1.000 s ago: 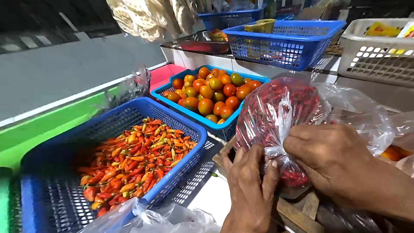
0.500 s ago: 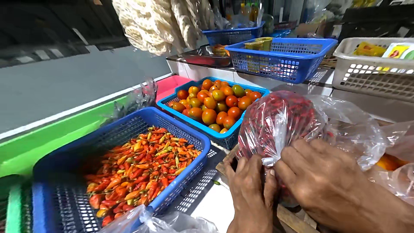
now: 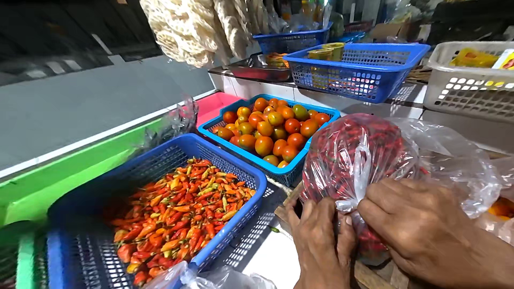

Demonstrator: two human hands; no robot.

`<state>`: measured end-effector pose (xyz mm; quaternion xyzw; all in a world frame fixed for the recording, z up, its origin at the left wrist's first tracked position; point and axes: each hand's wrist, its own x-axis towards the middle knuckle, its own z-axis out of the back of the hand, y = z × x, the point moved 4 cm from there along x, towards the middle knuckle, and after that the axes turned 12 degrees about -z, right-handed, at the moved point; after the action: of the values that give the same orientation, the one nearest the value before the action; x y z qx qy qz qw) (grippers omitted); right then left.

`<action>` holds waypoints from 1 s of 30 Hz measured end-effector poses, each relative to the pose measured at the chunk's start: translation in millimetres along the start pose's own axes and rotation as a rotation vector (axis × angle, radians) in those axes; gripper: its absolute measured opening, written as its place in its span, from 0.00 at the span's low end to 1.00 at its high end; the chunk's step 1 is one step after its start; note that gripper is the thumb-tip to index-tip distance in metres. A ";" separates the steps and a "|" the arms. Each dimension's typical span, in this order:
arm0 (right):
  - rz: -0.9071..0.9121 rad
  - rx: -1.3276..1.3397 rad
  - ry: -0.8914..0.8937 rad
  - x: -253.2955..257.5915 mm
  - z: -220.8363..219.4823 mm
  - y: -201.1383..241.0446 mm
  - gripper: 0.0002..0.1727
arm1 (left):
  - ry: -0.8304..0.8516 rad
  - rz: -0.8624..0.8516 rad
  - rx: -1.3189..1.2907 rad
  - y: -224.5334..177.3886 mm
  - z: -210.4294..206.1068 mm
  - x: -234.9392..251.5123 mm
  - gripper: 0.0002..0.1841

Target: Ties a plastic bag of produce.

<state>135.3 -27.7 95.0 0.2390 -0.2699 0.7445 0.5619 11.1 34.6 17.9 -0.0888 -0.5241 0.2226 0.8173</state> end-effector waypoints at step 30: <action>-0.197 0.315 0.057 9.3 16.9 -42.3 0.11 | 0.064 -0.005 0.004 0.1 -0.1 -0.4 0.27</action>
<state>174.8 -23.1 119.2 0.3282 -0.1092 0.7255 0.5950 11.0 34.6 17.4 -0.0928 -0.4975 0.2187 0.8343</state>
